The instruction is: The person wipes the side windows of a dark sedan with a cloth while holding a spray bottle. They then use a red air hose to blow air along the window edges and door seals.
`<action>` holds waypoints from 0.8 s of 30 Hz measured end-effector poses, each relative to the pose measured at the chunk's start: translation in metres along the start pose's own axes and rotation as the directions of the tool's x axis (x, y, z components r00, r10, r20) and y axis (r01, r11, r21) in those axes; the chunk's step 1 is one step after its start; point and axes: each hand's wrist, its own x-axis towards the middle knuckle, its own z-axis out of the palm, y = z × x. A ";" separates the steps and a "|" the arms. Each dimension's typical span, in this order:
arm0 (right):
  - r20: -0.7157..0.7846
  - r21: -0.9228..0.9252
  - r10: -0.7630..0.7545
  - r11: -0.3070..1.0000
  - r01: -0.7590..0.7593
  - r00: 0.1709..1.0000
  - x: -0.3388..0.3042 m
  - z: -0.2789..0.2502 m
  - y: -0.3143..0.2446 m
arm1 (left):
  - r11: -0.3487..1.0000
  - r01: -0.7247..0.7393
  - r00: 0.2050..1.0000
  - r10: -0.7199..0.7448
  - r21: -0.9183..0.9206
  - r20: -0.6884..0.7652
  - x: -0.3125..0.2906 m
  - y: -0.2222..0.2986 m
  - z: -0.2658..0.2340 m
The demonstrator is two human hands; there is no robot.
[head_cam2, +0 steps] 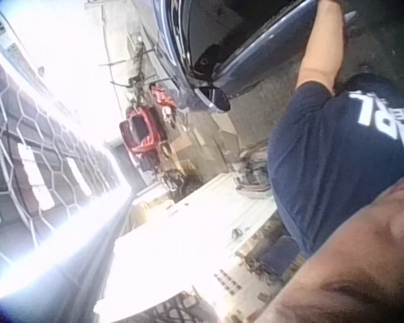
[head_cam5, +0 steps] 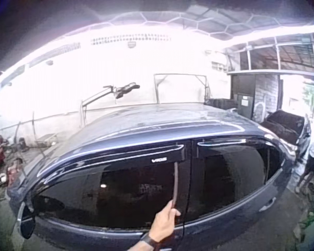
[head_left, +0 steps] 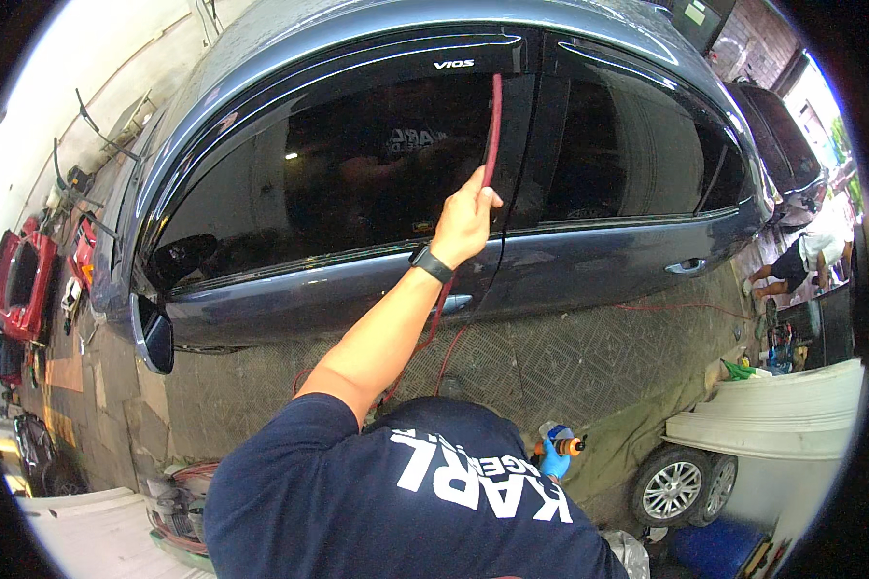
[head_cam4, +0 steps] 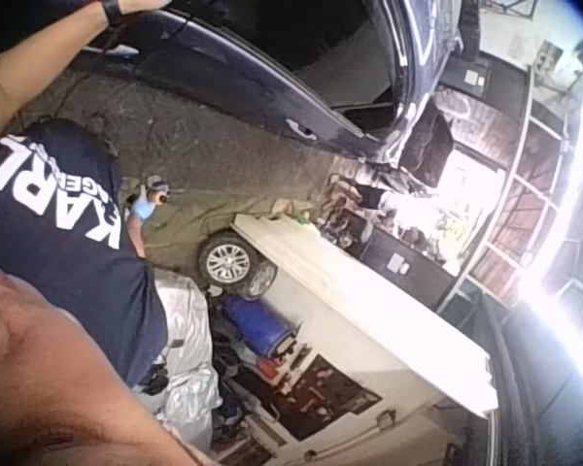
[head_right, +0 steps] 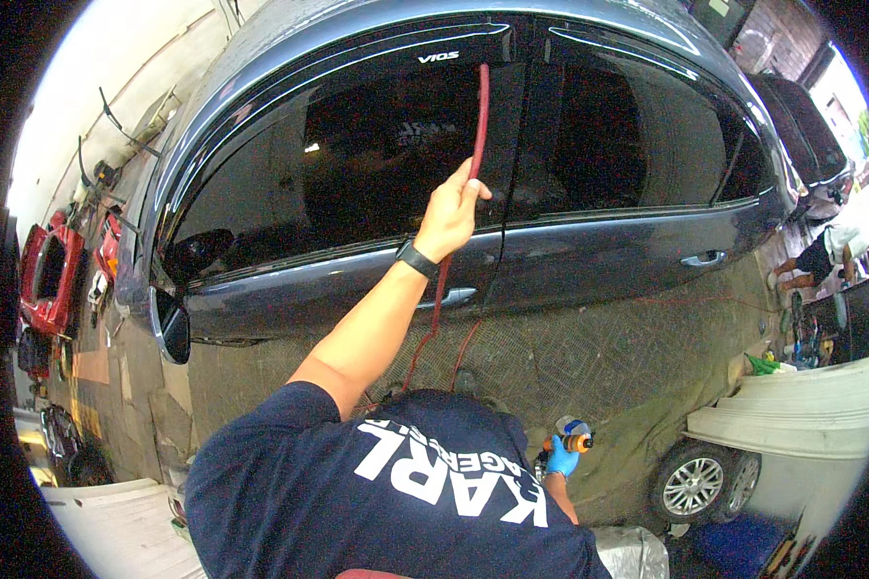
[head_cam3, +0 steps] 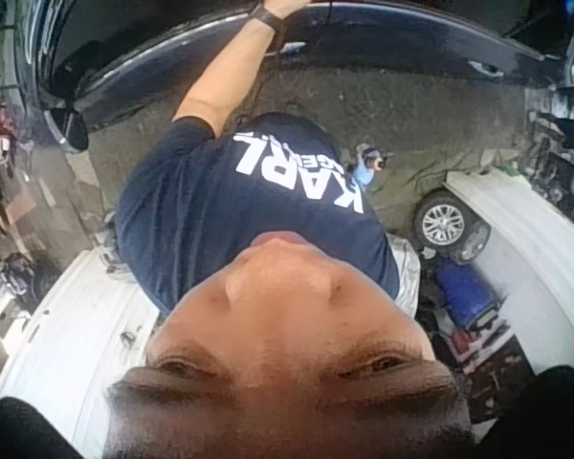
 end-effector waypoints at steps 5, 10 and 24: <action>0.021 0.033 -0.035 0.999 0.035 0.999 -0.001 0.005 -0.001 | 0.997 0.078 0.997 -0.078 0.009 0.027 -0.035 -0.008 -0.017; 0.057 0.030 0.007 1.000 -0.009 0.998 -0.010 0.004 -0.009 | 0.955 0.228 0.967 -0.200 -0.191 0.157 -0.069 -0.018 -0.010; 0.136 0.063 -0.036 0.998 0.027 0.990 -0.018 0.013 -0.016 | 0.543 0.514 0.832 -0.504 -0.664 0.231 -0.134 -0.008 -0.009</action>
